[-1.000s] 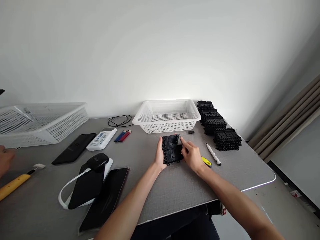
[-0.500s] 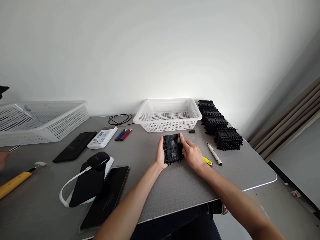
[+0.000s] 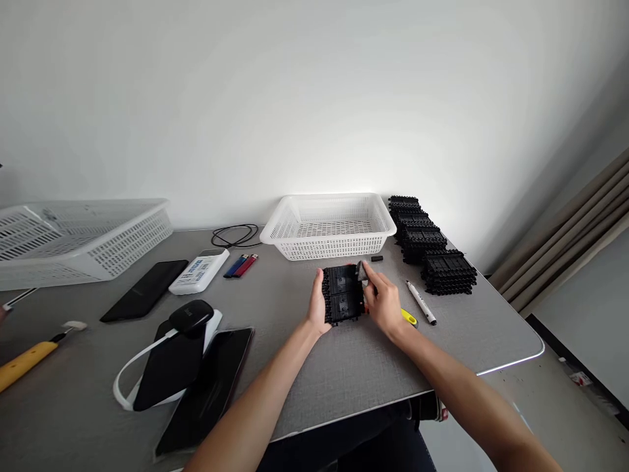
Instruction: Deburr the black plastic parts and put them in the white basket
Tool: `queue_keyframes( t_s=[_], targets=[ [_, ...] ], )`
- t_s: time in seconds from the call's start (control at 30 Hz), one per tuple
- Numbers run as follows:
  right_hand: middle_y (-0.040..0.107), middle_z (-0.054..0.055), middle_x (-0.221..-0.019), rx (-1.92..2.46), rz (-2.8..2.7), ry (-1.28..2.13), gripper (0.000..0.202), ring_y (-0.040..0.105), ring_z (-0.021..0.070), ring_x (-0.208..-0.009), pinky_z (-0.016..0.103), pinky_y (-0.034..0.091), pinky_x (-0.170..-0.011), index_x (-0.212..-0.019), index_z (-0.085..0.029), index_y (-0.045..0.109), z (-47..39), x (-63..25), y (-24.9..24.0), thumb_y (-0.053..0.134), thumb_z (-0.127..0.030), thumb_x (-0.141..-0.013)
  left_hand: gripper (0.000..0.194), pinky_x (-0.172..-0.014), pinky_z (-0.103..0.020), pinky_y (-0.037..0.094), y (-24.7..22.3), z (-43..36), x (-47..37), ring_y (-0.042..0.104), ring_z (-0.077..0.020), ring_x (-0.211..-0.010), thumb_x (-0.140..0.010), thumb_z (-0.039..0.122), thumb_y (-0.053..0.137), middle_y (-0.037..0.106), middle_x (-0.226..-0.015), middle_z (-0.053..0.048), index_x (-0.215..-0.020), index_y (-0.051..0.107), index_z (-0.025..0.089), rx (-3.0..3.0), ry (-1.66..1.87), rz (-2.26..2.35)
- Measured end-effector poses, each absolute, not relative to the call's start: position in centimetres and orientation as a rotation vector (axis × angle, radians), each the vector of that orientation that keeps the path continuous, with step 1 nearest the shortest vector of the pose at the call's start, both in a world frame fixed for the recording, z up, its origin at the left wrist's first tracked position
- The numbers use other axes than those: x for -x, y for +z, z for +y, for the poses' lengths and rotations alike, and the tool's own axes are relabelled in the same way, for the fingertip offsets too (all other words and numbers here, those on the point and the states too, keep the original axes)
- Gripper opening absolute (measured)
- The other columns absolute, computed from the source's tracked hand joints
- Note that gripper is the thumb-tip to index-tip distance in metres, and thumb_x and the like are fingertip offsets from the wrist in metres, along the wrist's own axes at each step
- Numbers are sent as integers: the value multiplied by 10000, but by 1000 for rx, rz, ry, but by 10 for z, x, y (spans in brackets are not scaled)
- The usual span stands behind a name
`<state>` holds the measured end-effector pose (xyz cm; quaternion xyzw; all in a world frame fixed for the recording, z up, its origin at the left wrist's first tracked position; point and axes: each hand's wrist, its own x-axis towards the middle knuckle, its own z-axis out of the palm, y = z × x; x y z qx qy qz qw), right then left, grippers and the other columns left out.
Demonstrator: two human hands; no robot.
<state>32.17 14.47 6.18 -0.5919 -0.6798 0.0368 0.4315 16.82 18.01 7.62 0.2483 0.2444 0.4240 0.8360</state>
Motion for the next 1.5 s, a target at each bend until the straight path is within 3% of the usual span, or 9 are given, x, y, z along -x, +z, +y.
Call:
queue_keyframes(
  t_s=[0.43,0.53,0.67,0.73,0.93,1.03,1.27,1.4,1.5],
  targets=[
    [648,51,-972,1766,-2121,5,598,603,163,-719,247,417,-632,-1538,-244,328,137,-315,74,389,-183,-946,674,-795,-420,578,79,185,-166,724,-288,-903,-914,662,365,752,-1037,-132,-1317,603,177,-476,998,566],
    [666,52,-949,1677,-2208,-21,571,616,177,-722,260,410,-601,-1505,-227,399,133,-311,70,409,-201,-935,655,-772,-400,586,83,191,-159,728,-281,-876,-929,641,346,760,-981,-128,-1268,634,161,-448,1116,586],
    [676,26,-863,1586,-2170,8,440,617,161,-689,252,393,-590,-1328,-256,613,128,-311,69,433,-219,-929,625,-773,-390,588,84,198,-150,726,-266,-876,-942,620,343,760,-969,-115,-1255,639,167,-455,1218,563],
    [672,22,-862,1600,-2076,9,427,613,145,-680,243,391,-599,-1305,-260,630,128,-314,71,429,-207,-932,634,-788,-400,585,84,198,-150,724,-267,-887,-939,629,341,759,-979,-115,-1271,629,173,-471,1209,555],
    [642,40,-958,1768,-1973,-74,592,601,151,-689,247,372,-566,-1550,-229,287,137,-319,76,343,-170,-964,690,-831,-431,569,85,185,-162,714,-295,-952,-903,682,368,746,-1051,-139,-1316,607,183,-522,957,551],
    [646,47,-1006,1796,-2098,-57,630,606,165,-700,263,382,-562,-1568,-227,228,138,-316,76,355,-177,-953,666,-833,-435,569,85,184,-164,715,-295,-954,-910,665,378,745,-1064,-134,-1331,595,195,-523,934,546],
    [677,53,-947,1539,-2315,14,555,610,177,-717,272,375,-571,-1495,-196,405,130,-313,75,392,-227,-941,610,-788,-405,594,80,200,-147,729,-270,-873,-944,608,350,767,-951,-106,-1254,639,170,-396,1184,553],
    [675,15,-793,1502,-2232,34,413,589,144,-643,257,351,-575,-1248,-236,665,127,-318,75,439,-203,-903,601,-795,-414,595,81,202,-146,723,-280,-915,-941,604,368,763,-956,-117,-1227,648,156,-382,1181,549],
    [671,14,-813,1534,-2086,2,403,593,129,-653,246,368,-598,-1209,-240,691,128,-322,76,430,-187,-907,627,-820,-436,586,83,198,-151,716,-291,-950,-932,629,365,759,-985,-127,-1226,647,153,-406,1139,542]
  ],
)
